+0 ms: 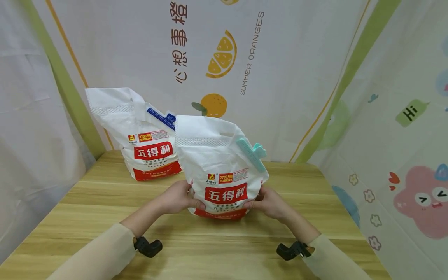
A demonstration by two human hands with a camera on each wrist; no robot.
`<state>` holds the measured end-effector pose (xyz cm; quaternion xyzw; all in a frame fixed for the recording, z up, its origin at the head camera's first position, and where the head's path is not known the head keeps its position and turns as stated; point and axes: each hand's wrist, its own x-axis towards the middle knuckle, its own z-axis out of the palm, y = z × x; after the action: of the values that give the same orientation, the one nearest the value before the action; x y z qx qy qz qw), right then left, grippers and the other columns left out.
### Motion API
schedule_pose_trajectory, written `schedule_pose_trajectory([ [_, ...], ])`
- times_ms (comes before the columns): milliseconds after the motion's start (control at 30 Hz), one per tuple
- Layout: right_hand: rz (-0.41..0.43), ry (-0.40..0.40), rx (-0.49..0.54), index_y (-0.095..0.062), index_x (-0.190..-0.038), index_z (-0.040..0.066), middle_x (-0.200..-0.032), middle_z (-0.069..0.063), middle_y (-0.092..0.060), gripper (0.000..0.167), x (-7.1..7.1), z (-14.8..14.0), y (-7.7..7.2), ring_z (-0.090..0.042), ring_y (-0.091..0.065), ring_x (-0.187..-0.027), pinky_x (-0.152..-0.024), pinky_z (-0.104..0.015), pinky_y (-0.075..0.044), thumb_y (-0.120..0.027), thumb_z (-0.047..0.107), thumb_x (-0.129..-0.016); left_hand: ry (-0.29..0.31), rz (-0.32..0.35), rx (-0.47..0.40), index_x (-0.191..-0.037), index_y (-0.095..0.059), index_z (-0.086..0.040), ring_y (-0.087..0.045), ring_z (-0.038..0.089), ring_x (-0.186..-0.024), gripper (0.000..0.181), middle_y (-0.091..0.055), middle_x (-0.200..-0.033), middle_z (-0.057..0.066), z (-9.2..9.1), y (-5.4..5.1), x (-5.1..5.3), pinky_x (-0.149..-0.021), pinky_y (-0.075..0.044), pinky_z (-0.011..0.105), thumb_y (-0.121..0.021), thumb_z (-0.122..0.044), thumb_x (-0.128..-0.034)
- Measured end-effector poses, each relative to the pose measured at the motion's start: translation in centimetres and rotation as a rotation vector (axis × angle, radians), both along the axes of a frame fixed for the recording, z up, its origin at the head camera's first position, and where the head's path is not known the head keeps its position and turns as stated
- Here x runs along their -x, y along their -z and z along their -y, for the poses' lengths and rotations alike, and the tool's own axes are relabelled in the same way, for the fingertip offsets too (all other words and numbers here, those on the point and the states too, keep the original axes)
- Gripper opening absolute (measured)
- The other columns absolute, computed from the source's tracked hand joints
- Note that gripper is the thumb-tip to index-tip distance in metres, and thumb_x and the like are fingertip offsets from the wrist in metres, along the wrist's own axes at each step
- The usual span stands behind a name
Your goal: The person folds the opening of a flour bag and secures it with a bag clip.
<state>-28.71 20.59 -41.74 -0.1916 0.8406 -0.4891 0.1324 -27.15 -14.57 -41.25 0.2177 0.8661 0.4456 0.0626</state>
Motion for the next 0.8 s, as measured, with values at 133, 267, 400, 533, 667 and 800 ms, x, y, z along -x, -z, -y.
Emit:
schedule_pose_trajectory([
  [133, -0.003, 0.035, -0.006, -0.067, -0.141, 0.003, -0.139, -0.016, -0.074, 0.053, 0.1, 0.3, 0.0, -0.032, -0.070, -0.128, -0.109, -0.052, -0.058, -0.087, 0.023, -0.096, -0.009, -0.024, 0.013, -0.143, -0.067, -0.016, -0.067, 0.035, -0.138, 0.062, -0.076, -0.140, 0.004, 0.0, 0.1, 0.2, -0.123, -0.042, 0.069, -0.094, -0.024, -0.0881],
  [267, -0.009, 0.046, -0.003, -0.066, -0.142, 0.002, -0.140, -0.017, -0.074, 0.052, 0.6, 0.3, 0.1, -0.034, -0.070, -0.130, -0.110, -0.054, -0.058, -0.086, 0.021, -0.097, -0.022, -0.031, 0.019, -0.142, -0.068, -0.016, -0.067, 0.034, -0.137, 0.059, -0.076, -0.138, 0.004, -0.1, 0.2, 0.6, -0.122, -0.043, 0.068, -0.094, -0.025, -0.0890],
  [400, -0.015, 0.048, -0.008, -0.065, -0.143, 0.002, -0.141, -0.018, -0.073, 0.053, 1.2, 0.1, 0.2, -0.036, -0.069, -0.132, -0.111, -0.055, -0.058, -0.086, 0.020, -0.098, -0.038, -0.028, 0.038, -0.140, -0.070, -0.013, -0.068, 0.034, -0.135, 0.058, -0.077, -0.136, 0.005, -0.2, 0.2, 1.1, -0.121, -0.044, 0.066, -0.094, -0.027, -0.0886],
  [533, -0.028, 0.054, -0.016, -0.065, -0.142, 0.002, -0.141, -0.018, -0.073, 0.053, 1.6, 0.0, 0.1, -0.037, -0.069, -0.133, -0.112, -0.056, -0.057, -0.086, 0.021, -0.097, -0.046, -0.027, 0.048, -0.139, -0.070, -0.013, -0.068, 0.034, -0.134, 0.058, -0.077, -0.136, 0.006, -0.4, 0.1, 1.6, -0.122, -0.045, 0.066, -0.094, -0.028, -0.0884],
  [667, -0.027, 0.054, -0.018, -0.066, -0.142, 0.002, -0.141, -0.018, -0.073, 0.053, 1.9, 0.0, 0.0, -0.039, -0.068, -0.134, -0.113, -0.056, -0.056, -0.086, 0.021, -0.097, -0.043, -0.020, 0.049, -0.141, -0.069, -0.014, -0.068, 0.035, -0.135, 0.058, -0.077, -0.138, 0.006, -0.4, 0.0, 2.0, -0.123, -0.042, 0.067, -0.093, -0.027, -0.0894],
  [800, -0.019, 0.047, -0.018, -0.065, -0.143, 0.002, -0.142, -0.018, -0.073, 0.054, 2.0, 0.0, 0.3, -0.038, -0.068, -0.135, -0.114, -0.056, -0.056, -0.086, 0.022, -0.098, -0.049, -0.005, 0.052, -0.141, -0.068, -0.015, -0.068, 0.035, -0.135, 0.057, -0.076, -0.138, 0.006, -0.2, 0.1, 2.0, -0.123, -0.042, 0.068, -0.093, -0.026, -0.0901],
])
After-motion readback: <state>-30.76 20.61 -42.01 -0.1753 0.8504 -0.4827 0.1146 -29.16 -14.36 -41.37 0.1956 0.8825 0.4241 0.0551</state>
